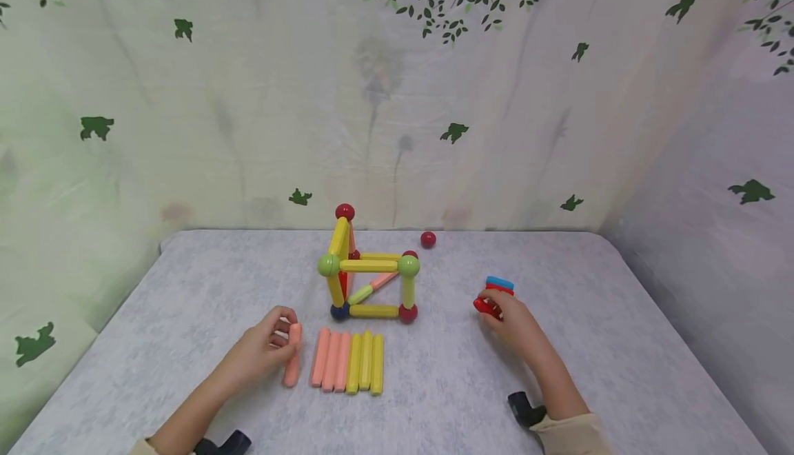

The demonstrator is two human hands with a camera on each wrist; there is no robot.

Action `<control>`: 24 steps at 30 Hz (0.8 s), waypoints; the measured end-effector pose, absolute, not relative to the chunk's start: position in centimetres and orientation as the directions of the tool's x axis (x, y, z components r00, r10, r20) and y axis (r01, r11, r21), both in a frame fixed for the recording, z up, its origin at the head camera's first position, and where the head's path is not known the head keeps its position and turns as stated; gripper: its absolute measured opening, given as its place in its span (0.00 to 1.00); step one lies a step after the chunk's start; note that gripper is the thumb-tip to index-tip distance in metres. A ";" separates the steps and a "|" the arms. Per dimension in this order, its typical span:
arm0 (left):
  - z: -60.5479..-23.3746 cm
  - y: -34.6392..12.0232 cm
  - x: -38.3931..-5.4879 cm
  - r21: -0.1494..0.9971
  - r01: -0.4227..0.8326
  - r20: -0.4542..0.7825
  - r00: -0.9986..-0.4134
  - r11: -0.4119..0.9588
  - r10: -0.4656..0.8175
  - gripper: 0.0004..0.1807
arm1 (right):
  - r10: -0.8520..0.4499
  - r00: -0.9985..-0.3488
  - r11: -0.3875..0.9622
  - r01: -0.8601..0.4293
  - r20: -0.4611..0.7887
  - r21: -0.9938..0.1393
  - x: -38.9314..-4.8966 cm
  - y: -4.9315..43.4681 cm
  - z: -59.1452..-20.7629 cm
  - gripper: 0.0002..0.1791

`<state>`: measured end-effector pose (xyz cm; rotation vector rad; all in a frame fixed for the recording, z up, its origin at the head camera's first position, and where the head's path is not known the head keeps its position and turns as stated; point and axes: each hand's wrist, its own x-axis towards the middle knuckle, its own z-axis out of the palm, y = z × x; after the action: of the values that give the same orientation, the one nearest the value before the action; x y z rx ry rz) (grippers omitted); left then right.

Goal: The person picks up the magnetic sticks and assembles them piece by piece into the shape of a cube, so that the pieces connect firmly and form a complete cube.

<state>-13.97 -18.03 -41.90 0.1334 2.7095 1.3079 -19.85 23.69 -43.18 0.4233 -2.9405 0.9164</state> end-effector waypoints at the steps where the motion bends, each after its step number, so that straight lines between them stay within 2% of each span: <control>1: -41.8 -18.2 -13.9 0.802 0.038 -0.030 -0.994 0.596 0.104 0.18 | -0.261 -0.955 0.758 -0.294 0.143 -0.582 -19.7 23.3 -42.9 0.18; 5: -41.6 -18.6 -14.0 0.835 0.132 0.132 -0.990 0.534 0.038 0.22 | -0.292 -0.932 0.667 -0.358 0.213 -0.653 -18.8 21.6 -42.1 0.17; 10: -41.7 -18.8 -14.0 0.845 0.220 0.234 -0.972 0.487 0.033 0.23 | -0.338 -0.898 0.602 -0.437 0.283 -0.668 -17.9 19.2 -41.2 0.18; 14: -41.7 -18.9 -14.0 0.846 0.259 0.279 -0.960 0.466 0.026 0.22 | -0.408 -0.848 0.586 -0.528 0.340 -0.615 -17.3 17.2 -40.3 0.17; 19: -41.8 -19.0 -14.0 0.853 0.283 0.305 -0.952 0.439 0.021 0.22 | -0.497 -0.795 0.585 -0.603 0.347 -0.543 -17.3 14.4 -39.7 0.16; 24: -41.9 -18.9 -14.0 0.839 0.337 0.359 -0.933 0.427 0.030 0.21 | -0.539 -0.779 0.625 -0.624 0.320 -0.469 -18.2 11.9 -40.4 0.17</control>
<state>-14.01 -18.93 -41.91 0.3827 2.8898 1.8190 -18.21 11.86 -40.42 0.9714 -2.6960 0.8637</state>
